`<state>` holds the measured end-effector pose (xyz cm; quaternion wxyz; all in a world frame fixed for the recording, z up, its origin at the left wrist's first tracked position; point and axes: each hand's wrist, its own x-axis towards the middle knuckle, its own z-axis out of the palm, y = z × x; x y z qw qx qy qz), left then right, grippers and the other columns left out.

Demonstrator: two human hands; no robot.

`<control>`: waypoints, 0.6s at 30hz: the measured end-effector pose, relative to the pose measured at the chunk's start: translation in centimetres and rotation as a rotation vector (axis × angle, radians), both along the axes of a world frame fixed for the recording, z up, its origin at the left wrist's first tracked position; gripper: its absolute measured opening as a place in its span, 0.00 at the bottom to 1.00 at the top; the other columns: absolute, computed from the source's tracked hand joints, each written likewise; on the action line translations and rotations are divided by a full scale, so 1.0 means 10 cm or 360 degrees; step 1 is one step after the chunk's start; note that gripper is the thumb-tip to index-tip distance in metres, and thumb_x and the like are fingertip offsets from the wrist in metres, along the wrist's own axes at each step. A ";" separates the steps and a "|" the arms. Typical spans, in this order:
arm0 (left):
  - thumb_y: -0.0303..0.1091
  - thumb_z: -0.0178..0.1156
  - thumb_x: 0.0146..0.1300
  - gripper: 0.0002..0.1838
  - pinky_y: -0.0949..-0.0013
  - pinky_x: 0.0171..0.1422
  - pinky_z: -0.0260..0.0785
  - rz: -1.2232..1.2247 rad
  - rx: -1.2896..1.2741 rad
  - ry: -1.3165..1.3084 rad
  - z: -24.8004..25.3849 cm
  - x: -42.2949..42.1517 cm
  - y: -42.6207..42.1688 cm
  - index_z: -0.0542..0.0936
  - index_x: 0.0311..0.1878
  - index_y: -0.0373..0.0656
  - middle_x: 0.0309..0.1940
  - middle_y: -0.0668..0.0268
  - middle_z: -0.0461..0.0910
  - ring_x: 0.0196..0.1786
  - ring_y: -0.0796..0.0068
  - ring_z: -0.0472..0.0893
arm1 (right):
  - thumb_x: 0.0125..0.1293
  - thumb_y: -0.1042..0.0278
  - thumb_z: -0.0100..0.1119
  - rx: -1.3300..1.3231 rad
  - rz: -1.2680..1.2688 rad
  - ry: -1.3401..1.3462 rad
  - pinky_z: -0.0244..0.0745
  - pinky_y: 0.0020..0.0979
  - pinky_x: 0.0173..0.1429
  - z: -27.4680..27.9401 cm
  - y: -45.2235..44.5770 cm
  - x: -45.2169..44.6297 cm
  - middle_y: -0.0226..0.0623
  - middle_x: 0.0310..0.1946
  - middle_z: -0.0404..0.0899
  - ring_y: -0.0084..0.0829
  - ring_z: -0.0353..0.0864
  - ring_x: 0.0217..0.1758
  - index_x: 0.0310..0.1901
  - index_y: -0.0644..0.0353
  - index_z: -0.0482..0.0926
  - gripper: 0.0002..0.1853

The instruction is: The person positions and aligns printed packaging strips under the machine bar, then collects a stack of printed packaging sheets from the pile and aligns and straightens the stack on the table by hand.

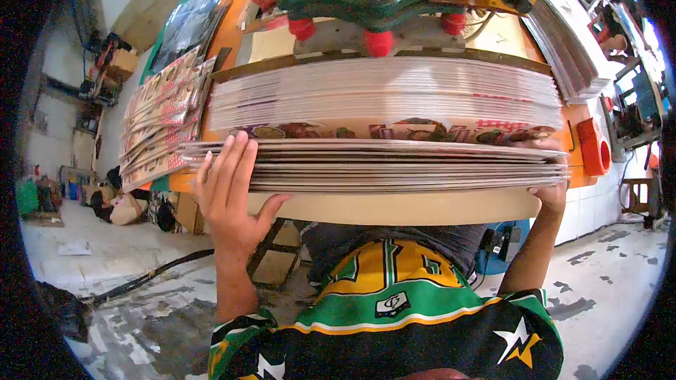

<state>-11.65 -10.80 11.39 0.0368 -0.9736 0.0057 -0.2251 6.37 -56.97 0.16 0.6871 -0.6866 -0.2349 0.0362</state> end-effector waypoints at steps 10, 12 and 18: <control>0.52 0.66 0.58 0.36 0.50 0.75 0.55 -0.0049 0.0027 -0.0058 -0.03 0.06 -0.06 0.74 0.65 0.41 0.66 0.59 0.73 0.70 0.57 0.70 | 0.50 0.55 0.77 -0.0139 -0.0089 -0.0735 0.76 0.41 0.58 0.48 0.04 -0.03 0.52 0.54 0.80 0.44 0.81 0.55 0.61 0.61 0.74 0.38; 0.52 0.66 0.58 0.37 0.51 0.76 0.54 -0.0029 0.0059 -0.0028 -0.01 0.05 -0.04 0.73 0.66 0.41 0.67 0.58 0.72 0.71 0.58 0.69 | 0.49 0.53 0.75 -0.0259 -0.0067 -0.0916 0.75 0.38 0.56 0.68 0.12 -0.03 0.48 0.51 0.83 0.43 0.82 0.54 0.55 0.63 0.82 0.32; 0.52 0.65 0.59 0.37 0.51 0.77 0.52 -0.0002 0.0048 -0.0023 -0.04 0.04 -0.05 0.71 0.68 0.41 0.68 0.58 0.71 0.72 0.58 0.67 | 0.49 0.53 0.74 -0.0560 -0.0046 -0.0940 0.76 0.36 0.56 0.75 0.03 -0.06 0.43 0.49 0.84 0.39 0.82 0.54 0.56 0.61 0.82 0.33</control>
